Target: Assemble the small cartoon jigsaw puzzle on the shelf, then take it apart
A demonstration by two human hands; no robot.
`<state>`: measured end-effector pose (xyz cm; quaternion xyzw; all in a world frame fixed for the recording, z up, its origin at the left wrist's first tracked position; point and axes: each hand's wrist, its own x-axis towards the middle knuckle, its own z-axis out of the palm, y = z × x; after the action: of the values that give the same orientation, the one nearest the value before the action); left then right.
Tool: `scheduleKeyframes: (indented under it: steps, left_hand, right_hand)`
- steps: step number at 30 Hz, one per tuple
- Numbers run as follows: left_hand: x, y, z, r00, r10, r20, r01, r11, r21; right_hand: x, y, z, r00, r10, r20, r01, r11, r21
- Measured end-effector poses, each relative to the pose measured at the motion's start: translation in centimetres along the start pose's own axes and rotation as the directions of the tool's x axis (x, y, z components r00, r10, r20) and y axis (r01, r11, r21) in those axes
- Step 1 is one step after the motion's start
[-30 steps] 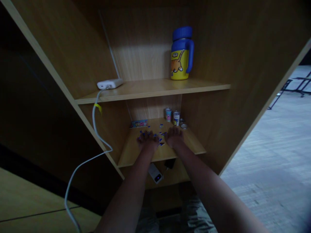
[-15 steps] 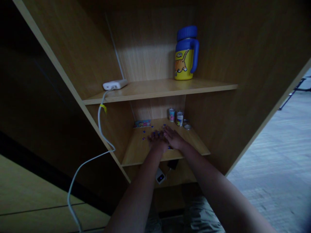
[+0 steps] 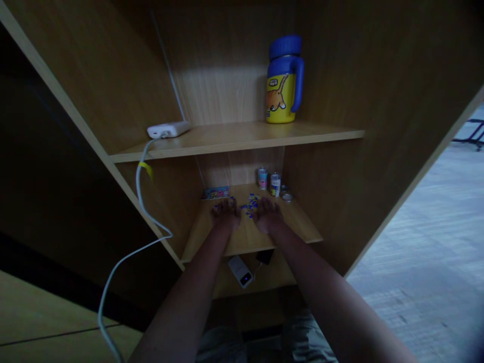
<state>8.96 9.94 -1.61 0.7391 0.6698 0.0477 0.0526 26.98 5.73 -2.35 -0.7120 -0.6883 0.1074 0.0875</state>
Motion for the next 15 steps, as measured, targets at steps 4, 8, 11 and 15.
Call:
scheduleKeyframes:
  steps: [4, 8, 11, 15]
  left_hand:
    - [-2.6, -2.0, -0.3, 1.000, 0.017, 0.001, -0.017, 1.000, 0.018]
    - [-4.5, -1.4, -0.2, 0.998, 0.055, 0.007, -0.055, 0.998, 0.022]
    - [-5.1, -0.1, 0.1, 0.993, 0.114, 0.010, -0.114, 0.993, 0.019]
    - [-4.6, 1.0, 0.5, 0.982, 0.189, -0.004, -0.189, 0.982, 0.008]
  right_hand:
    - [2.8, -0.9, 0.0, 1.000, 0.009, 0.018, -0.010, 1.000, 0.016]
    - [4.6, -2.1, 0.1, 0.998, -0.060, 0.022, 0.060, 0.998, 0.021]
    - [5.4, -2.4, 0.4, 0.986, -0.164, 0.011, 0.164, 0.986, 0.010]
    - [5.9, -1.9, 0.8, 0.978, -0.206, -0.005, 0.206, 0.978, 0.007]
